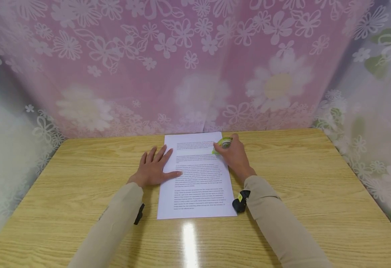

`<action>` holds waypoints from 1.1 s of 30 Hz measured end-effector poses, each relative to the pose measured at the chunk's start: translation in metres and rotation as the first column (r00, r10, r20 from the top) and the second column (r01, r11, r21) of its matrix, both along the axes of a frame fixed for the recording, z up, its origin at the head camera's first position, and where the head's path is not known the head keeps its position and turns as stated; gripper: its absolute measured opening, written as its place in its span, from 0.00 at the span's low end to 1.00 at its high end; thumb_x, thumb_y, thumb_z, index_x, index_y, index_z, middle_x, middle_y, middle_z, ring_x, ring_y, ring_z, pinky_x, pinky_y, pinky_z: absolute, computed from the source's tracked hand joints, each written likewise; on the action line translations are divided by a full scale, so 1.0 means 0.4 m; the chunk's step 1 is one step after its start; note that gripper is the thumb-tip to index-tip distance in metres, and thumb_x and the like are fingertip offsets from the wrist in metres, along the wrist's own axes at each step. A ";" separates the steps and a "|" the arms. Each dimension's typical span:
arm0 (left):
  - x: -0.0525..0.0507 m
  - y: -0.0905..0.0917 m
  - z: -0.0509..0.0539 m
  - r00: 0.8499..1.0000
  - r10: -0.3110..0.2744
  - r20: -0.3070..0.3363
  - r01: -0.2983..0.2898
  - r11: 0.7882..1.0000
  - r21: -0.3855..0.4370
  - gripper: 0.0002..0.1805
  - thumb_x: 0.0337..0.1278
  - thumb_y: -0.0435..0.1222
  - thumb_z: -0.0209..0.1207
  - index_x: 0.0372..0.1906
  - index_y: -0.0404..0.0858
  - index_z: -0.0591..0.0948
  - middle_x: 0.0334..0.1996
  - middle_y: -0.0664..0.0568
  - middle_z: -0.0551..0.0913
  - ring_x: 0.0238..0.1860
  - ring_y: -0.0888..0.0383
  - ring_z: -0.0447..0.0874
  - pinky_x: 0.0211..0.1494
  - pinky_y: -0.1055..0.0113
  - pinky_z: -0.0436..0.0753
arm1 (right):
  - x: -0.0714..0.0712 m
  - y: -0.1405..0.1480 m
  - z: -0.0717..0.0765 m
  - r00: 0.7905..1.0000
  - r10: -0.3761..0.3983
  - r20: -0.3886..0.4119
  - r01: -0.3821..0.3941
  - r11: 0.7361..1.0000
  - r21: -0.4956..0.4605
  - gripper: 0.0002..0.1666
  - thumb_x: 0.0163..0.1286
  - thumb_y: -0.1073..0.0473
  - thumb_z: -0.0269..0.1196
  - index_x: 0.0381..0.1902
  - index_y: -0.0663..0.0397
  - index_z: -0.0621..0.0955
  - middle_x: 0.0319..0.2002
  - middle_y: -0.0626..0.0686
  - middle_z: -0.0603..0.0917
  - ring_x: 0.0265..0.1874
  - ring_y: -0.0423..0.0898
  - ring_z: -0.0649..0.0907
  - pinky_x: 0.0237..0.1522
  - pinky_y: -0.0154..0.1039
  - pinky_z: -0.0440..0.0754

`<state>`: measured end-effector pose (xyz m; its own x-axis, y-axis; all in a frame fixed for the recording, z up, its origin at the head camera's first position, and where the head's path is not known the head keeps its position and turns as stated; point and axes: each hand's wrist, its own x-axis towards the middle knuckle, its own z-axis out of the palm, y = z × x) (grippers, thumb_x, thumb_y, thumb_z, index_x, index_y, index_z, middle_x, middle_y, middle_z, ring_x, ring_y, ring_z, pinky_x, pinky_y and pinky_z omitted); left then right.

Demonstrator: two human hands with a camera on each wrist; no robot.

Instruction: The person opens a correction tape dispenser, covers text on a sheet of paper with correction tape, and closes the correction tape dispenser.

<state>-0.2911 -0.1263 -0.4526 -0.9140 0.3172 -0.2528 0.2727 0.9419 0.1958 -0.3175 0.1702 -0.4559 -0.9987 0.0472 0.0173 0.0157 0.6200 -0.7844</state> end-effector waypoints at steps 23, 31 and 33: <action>0.004 0.000 0.005 1.000 -0.006 -0.006 0.005 1.000 -0.005 0.53 0.49 0.77 0.39 0.76 0.58 0.38 0.76 0.58 0.32 0.74 0.48 0.26 0.70 0.44 0.32 | 0.004 0.012 0.001 1.000 -0.005 -0.010 0.005 1.000 0.006 0.45 0.65 0.40 0.61 0.62 0.68 0.58 0.44 0.64 0.75 0.37 0.54 0.78 0.37 0.43 0.77; 0.005 0.002 0.004 1.000 -0.005 -0.014 0.005 1.000 -0.013 0.53 0.48 0.77 0.38 0.76 0.58 0.39 0.76 0.58 0.33 0.74 0.48 0.26 0.70 0.44 0.31 | 0.003 0.015 -0.002 0.999 -0.017 -0.029 0.017 1.000 0.003 0.40 0.66 0.42 0.62 0.58 0.66 0.60 0.40 0.62 0.76 0.31 0.52 0.78 0.30 0.39 0.77; 0.005 0.002 0.006 1.000 -0.005 -0.012 0.005 1.000 -0.013 0.53 0.48 0.77 0.39 0.76 0.58 0.39 0.76 0.58 0.33 0.74 0.48 0.26 0.70 0.44 0.31 | 0.003 0.016 -0.004 0.999 -0.019 -0.034 0.019 1.000 0.005 0.40 0.66 0.42 0.62 0.58 0.66 0.60 0.40 0.62 0.76 0.29 0.52 0.79 0.30 0.39 0.77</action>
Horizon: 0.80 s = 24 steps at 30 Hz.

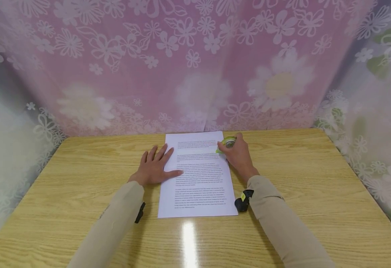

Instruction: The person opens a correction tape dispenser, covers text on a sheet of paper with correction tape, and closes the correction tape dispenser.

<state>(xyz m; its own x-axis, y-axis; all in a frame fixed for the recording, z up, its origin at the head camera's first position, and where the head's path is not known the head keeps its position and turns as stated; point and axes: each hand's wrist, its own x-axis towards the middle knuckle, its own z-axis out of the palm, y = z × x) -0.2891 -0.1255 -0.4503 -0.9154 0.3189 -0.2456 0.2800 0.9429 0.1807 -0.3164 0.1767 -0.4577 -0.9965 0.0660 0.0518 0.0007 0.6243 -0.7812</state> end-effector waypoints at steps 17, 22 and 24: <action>0.003 0.002 0.008 1.000 -0.003 -0.011 0.003 1.000 -0.002 0.53 0.50 0.76 0.39 0.76 0.57 0.40 0.76 0.57 0.35 0.74 0.47 0.28 0.71 0.44 0.34 | 0.000 0.008 -0.003 1.000 0.002 -0.016 -0.003 1.000 -0.025 0.39 0.66 0.43 0.62 0.56 0.67 0.60 0.36 0.62 0.77 0.21 0.48 0.79 0.24 0.35 0.77; 0.002 0.001 0.006 1.000 -0.006 -0.016 0.006 1.000 0.000 0.53 0.50 0.76 0.40 0.77 0.56 0.41 0.76 0.56 0.36 0.74 0.47 0.28 0.70 0.44 0.34 | 0.001 0.007 0.000 1.000 0.001 -0.009 -0.001 0.999 -0.033 0.38 0.66 0.44 0.62 0.56 0.66 0.60 0.36 0.62 0.78 0.19 0.48 0.80 0.22 0.34 0.77; 0.001 0.001 0.005 1.000 -0.007 -0.017 0.007 1.000 0.001 0.53 0.50 0.75 0.41 0.77 0.56 0.42 0.76 0.56 0.36 0.74 0.46 0.28 0.70 0.44 0.34 | 0.001 0.007 0.001 1.000 -0.004 -0.004 0.003 0.999 -0.048 0.38 0.66 0.45 0.62 0.57 0.66 0.60 0.36 0.62 0.78 0.19 0.48 0.81 0.23 0.34 0.77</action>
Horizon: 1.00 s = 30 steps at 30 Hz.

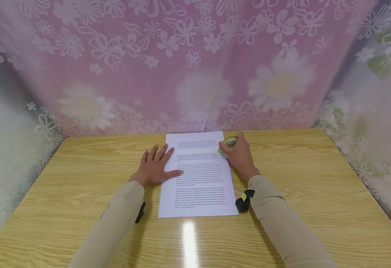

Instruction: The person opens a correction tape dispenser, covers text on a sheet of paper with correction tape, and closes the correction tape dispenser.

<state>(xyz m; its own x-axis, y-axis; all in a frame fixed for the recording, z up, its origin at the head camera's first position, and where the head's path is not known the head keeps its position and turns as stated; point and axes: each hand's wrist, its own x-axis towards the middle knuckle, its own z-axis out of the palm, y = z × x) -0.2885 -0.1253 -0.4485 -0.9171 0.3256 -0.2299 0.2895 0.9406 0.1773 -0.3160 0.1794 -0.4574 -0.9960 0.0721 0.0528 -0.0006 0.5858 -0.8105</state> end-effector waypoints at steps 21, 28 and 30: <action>-0.002 0.000 -0.006 1.000 -0.004 0.020 0.004 0.999 0.032 0.54 0.49 0.76 0.40 0.77 0.56 0.41 0.76 0.56 0.35 0.74 0.46 0.26 0.70 0.43 0.32 | 0.000 0.022 -0.019 0.997 -0.071 0.042 0.078 0.979 -0.191 0.41 0.64 0.41 0.63 0.60 0.64 0.61 0.41 0.63 0.76 0.21 0.47 0.84 0.26 0.36 0.83; -0.009 -0.009 -0.015 1.000 -0.025 -0.001 0.025 0.997 0.075 0.54 0.50 0.76 0.38 0.77 0.53 0.42 0.76 0.53 0.36 0.74 0.45 0.27 0.70 0.42 0.32 | 0.002 0.042 -0.023 0.995 -0.079 0.058 0.096 0.905 -0.413 0.43 0.63 0.37 0.62 0.59 0.64 0.61 0.45 0.63 0.73 0.20 0.44 0.84 0.30 0.37 0.84; -0.009 -0.010 -0.017 1.000 -0.024 -0.001 0.024 0.997 0.074 0.54 0.50 0.76 0.37 0.77 0.53 0.42 0.76 0.53 0.36 0.74 0.45 0.27 0.70 0.43 0.32 | 0.005 0.044 -0.020 0.995 -0.074 0.070 0.098 0.884 -0.457 0.41 0.64 0.37 0.61 0.57 0.63 0.61 0.44 0.62 0.73 0.20 0.44 0.84 0.31 0.37 0.84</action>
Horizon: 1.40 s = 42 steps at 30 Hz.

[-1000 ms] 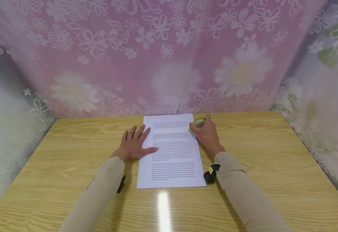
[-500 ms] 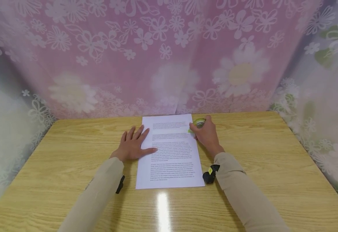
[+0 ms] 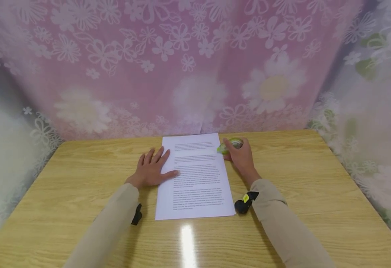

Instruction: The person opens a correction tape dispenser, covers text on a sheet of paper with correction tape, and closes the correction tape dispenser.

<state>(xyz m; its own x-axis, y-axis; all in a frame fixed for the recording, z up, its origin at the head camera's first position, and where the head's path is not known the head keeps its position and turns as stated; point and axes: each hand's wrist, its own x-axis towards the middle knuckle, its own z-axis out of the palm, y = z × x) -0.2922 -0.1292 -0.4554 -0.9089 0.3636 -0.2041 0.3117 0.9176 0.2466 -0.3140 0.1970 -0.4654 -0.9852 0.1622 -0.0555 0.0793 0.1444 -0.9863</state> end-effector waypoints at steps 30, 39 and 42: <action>-0.005 -0.008 0.028 0.981 0.162 -0.106 -0.096 0.883 0.459 0.48 0.57 0.65 0.52 0.76 0.44 0.53 0.74 0.46 0.52 0.71 0.44 0.51 0.68 0.42 0.54 | 0.047 -0.010 0.034 0.996 0.058 -0.061 -0.060 0.998 -0.018 0.31 0.63 0.40 0.65 0.52 0.58 0.75 0.34 0.59 0.75 0.23 0.43 0.75 0.25 0.32 0.77; 0.013 0.036 0.049 0.982 0.184 -0.037 -0.111 0.729 0.675 0.40 0.56 0.56 0.61 0.71 0.44 0.65 0.66 0.50 0.67 0.61 0.51 0.70 0.59 0.55 0.72 | 0.061 -0.037 0.073 0.989 0.122 -0.087 -0.131 0.986 -0.108 0.28 0.64 0.42 0.64 0.51 0.56 0.75 0.40 0.51 0.82 0.32 0.45 0.82 0.28 0.34 0.82; 0.017 0.048 0.055 0.985 0.170 -0.021 -0.105 0.692 0.714 0.38 0.56 0.54 0.62 0.69 0.43 0.68 0.63 0.48 0.71 0.58 0.51 0.73 0.58 0.56 0.73 | 0.065 -0.046 0.087 0.981 0.161 -0.107 -0.171 0.980 -0.099 0.28 0.65 0.44 0.64 0.53 0.58 0.75 0.41 0.51 0.82 0.32 0.44 0.84 0.27 0.34 0.83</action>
